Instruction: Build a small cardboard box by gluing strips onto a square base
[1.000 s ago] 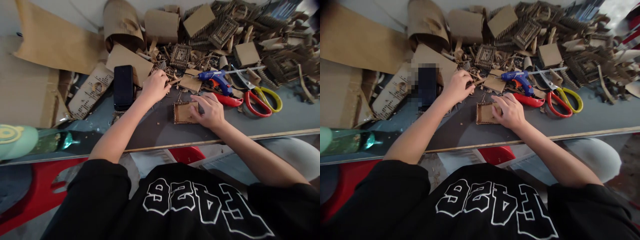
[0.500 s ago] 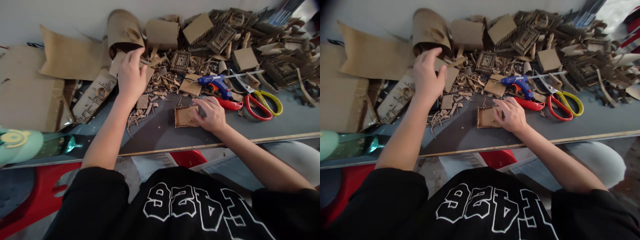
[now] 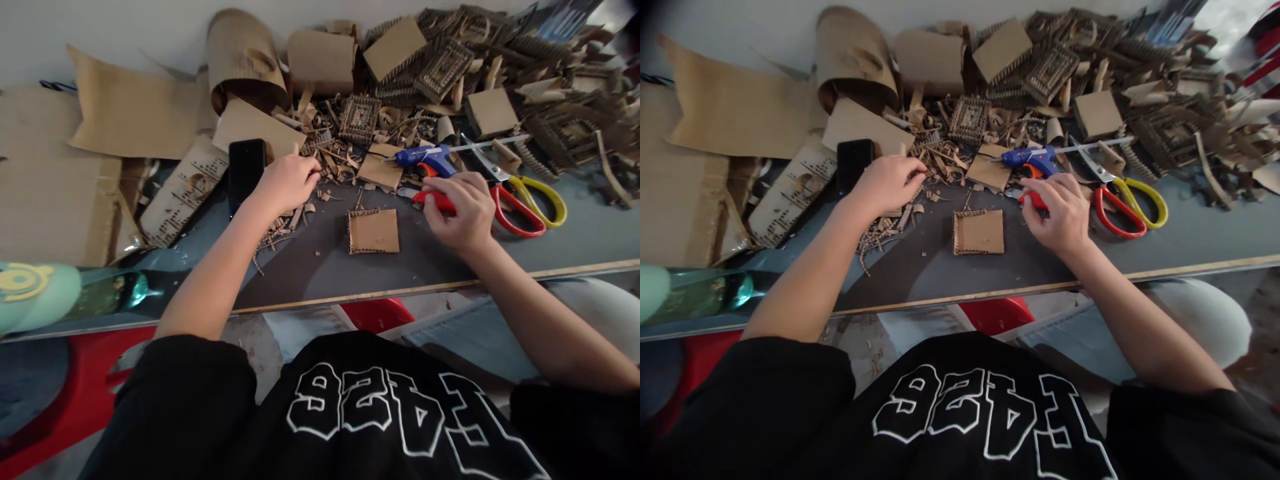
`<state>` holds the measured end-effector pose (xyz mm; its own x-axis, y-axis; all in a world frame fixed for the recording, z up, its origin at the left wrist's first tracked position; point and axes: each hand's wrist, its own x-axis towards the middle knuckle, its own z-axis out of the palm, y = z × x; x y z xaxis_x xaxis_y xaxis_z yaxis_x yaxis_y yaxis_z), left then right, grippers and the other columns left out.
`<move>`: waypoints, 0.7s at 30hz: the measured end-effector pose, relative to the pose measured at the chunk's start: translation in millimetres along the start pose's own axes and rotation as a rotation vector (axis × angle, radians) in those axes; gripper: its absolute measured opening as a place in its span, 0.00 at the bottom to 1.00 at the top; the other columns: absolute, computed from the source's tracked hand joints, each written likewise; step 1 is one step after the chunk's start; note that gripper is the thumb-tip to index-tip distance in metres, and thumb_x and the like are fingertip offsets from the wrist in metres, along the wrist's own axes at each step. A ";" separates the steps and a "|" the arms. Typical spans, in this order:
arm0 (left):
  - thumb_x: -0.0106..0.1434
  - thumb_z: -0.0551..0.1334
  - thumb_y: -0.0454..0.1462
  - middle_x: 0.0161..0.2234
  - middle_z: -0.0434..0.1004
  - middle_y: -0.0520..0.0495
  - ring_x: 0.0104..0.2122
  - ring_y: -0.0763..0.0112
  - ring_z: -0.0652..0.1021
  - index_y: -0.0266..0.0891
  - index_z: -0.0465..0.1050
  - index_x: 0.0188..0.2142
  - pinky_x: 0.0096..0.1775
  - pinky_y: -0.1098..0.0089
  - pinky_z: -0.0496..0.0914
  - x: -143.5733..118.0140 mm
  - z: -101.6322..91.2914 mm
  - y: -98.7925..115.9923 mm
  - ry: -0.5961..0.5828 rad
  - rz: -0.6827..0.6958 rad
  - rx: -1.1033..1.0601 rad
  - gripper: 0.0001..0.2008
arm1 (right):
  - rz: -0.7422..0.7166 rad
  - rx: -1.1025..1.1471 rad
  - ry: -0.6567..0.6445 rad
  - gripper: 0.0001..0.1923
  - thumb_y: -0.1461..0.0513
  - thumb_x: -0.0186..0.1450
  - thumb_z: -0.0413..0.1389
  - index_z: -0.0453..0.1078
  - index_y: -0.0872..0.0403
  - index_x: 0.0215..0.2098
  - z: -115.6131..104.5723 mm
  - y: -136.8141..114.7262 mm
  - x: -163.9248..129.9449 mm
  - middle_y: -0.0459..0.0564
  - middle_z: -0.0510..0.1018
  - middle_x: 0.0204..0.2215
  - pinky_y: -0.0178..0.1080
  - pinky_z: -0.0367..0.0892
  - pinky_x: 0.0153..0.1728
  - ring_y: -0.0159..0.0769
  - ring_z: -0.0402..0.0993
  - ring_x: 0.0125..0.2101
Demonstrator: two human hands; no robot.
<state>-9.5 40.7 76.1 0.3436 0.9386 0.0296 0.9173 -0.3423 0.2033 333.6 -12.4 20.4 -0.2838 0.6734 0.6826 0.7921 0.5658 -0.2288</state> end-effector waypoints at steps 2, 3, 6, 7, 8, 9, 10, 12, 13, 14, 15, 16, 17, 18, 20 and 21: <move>0.73 0.63 0.34 0.43 0.86 0.42 0.44 0.59 0.85 0.36 0.80 0.51 0.53 0.57 0.80 -7.0 -8.4 14.1 0.051 -0.010 -0.208 0.10 | -0.038 0.049 -0.022 0.14 0.59 0.73 0.55 0.79 0.47 0.54 -0.3 -7.0 -1.5 0.52 0.86 0.41 0.57 0.77 0.54 0.49 0.82 0.44; 0.73 0.63 0.35 0.40 0.86 0.45 0.41 0.62 0.85 0.37 0.80 0.50 0.52 0.59 0.80 -11.7 -11.6 23.0 0.057 0.024 -0.313 0.09 | -0.064 0.075 -0.021 0.15 0.59 0.73 0.56 0.79 0.47 0.55 -0.8 -11.7 -1.6 0.52 0.86 0.43 0.57 0.76 0.55 0.49 0.82 0.46; 0.74 0.63 0.36 0.35 0.86 0.49 0.36 0.68 0.85 0.39 0.80 0.48 0.47 0.66 0.80 -24.8 -13.6 51.3 0.024 0.162 -0.540 0.08 | -0.110 0.171 0.005 0.18 0.59 0.73 0.59 0.77 0.48 0.60 -1.6 -26.8 1.0 0.54 0.86 0.49 0.56 0.76 0.56 0.50 0.81 0.50; 0.74 0.63 0.37 0.35 0.86 0.49 0.35 0.69 0.85 0.39 0.81 0.47 0.45 0.67 0.80 -27.5 -11.3 59.1 0.016 0.209 -0.580 0.08 | -0.106 0.216 0.007 0.19 0.59 0.73 0.59 0.76 0.49 0.62 -1.2 -30.9 2.2 0.54 0.86 0.49 0.54 0.77 0.54 0.48 0.82 0.49; 0.75 0.64 0.37 0.35 0.87 0.50 0.35 0.69 0.86 0.39 0.82 0.48 0.44 0.68 0.80 -29.0 -7.7 65.3 0.015 0.257 -0.603 0.08 | -0.094 0.263 0.001 0.20 0.59 0.74 0.59 0.75 0.49 0.63 -0.7 -34.0 3.2 0.54 0.86 0.49 0.52 0.78 0.52 0.47 0.83 0.47; 0.75 0.64 0.37 0.36 0.87 0.50 0.35 0.69 0.86 0.40 0.82 0.48 0.43 0.69 0.80 -29.4 -2.8 69.7 0.030 0.306 -0.610 0.08 | -0.075 0.302 -0.017 0.20 0.58 0.74 0.59 0.75 0.50 0.63 -0.1 -36.1 3.9 0.53 0.87 0.47 0.50 0.79 0.49 0.46 0.83 0.46; 0.75 0.65 0.37 0.37 0.88 0.50 0.36 0.70 0.86 0.41 0.83 0.48 0.43 0.70 0.79 -28.7 2.9 72.4 0.058 0.357 -0.600 0.08 | -0.055 0.327 -0.043 0.20 0.57 0.74 0.59 0.76 0.51 0.62 0.3 -37.2 4.2 0.53 0.87 0.46 0.48 0.79 0.48 0.45 0.83 0.45; 0.76 0.65 0.39 0.39 0.89 0.50 0.38 0.69 0.87 0.43 0.83 0.48 0.43 0.69 0.79 -25.5 15.8 73.5 0.143 0.463 -0.520 0.08 | -0.026 0.340 -0.113 0.20 0.54 0.74 0.59 0.78 0.51 0.60 0.8 -37.1 4.0 0.53 0.87 0.45 0.49 0.79 0.47 0.45 0.84 0.44; 0.76 0.65 0.41 0.40 0.89 0.49 0.39 0.67 0.87 0.43 0.84 0.48 0.44 0.68 0.79 -23.8 22.2 72.8 0.189 0.515 -0.456 0.08 | -0.020 0.343 -0.144 0.20 0.52 0.74 0.59 0.80 0.50 0.59 1.0 -36.5 3.9 0.53 0.87 0.45 0.50 0.78 0.48 0.46 0.84 0.44; 0.77 0.64 0.43 0.40 0.89 0.48 0.39 0.66 0.87 0.43 0.84 0.48 0.44 0.67 0.79 -22.5 28.1 71.8 0.231 0.565 -0.386 0.10 | -0.018 0.350 -0.166 0.19 0.51 0.73 0.59 0.81 0.50 0.57 1.6 -35.8 4.1 0.52 0.87 0.45 0.50 0.78 0.48 0.46 0.84 0.43; 0.78 0.63 0.44 0.40 0.89 0.47 0.40 0.65 0.87 0.43 0.84 0.48 0.44 0.66 0.79 -21.7 33.4 70.8 0.268 0.611 -0.320 0.12 | -0.016 0.361 -0.179 0.19 0.50 0.73 0.59 0.82 0.49 0.55 2.6 -35.3 4.7 0.52 0.88 0.43 0.51 0.77 0.48 0.46 0.84 0.42; 0.79 0.61 0.46 0.40 0.89 0.46 0.40 0.65 0.87 0.42 0.83 0.48 0.44 0.65 0.79 -21.5 37.9 70.0 0.297 0.649 -0.265 0.14 | -0.014 0.376 -0.185 0.17 0.50 0.73 0.59 0.83 0.49 0.52 4.3 -35.1 5.7 0.51 0.88 0.42 0.51 0.77 0.48 0.46 0.84 0.42; 0.80 0.58 0.46 0.40 0.89 0.45 0.40 0.65 0.87 0.42 0.83 0.48 0.44 0.65 0.79 -21.6 41.4 69.5 0.326 0.676 -0.227 0.16 | -0.011 0.392 -0.189 0.16 0.51 0.74 0.59 0.84 0.48 0.50 6.6 -35.0 7.1 0.51 0.88 0.40 0.50 0.77 0.47 0.45 0.84 0.41; 0.81 0.57 0.46 0.40 0.89 0.45 0.39 0.65 0.87 0.41 0.83 0.48 0.44 0.65 0.79 -22.0 43.9 69.0 0.357 0.690 -0.205 0.17 | -0.008 0.404 -0.189 0.15 0.52 0.74 0.58 0.85 0.48 0.48 9.4 -34.9 8.6 0.50 0.87 0.39 0.49 0.76 0.46 0.45 0.83 0.40; 0.81 0.56 0.46 0.41 0.89 0.44 0.40 0.65 0.87 0.40 0.82 0.49 0.45 0.66 0.79 -22.4 45.8 67.6 0.403 0.662 -0.200 0.18 | -0.004 0.413 -0.179 0.14 0.54 0.75 0.57 0.85 0.49 0.45 15.0 -34.0 11.4 0.50 0.87 0.38 0.48 0.76 0.45 0.44 0.83 0.38; 0.80 0.58 0.47 0.41 0.88 0.44 0.41 0.65 0.86 0.39 0.82 0.51 0.46 0.66 0.79 -22.1 45.4 66.3 0.409 0.621 -0.210 0.17 | 0.003 0.406 -0.169 0.14 0.54 0.75 0.57 0.85 0.49 0.45 17.3 -32.8 12.2 0.50 0.87 0.39 0.48 0.76 0.44 0.44 0.83 0.39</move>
<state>52.8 -4.8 44.5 0.6437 0.5322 0.5499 0.5092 -0.8343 0.2114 294.8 -14.5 24.2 -0.3930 0.7244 0.5663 0.5263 0.6823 -0.5075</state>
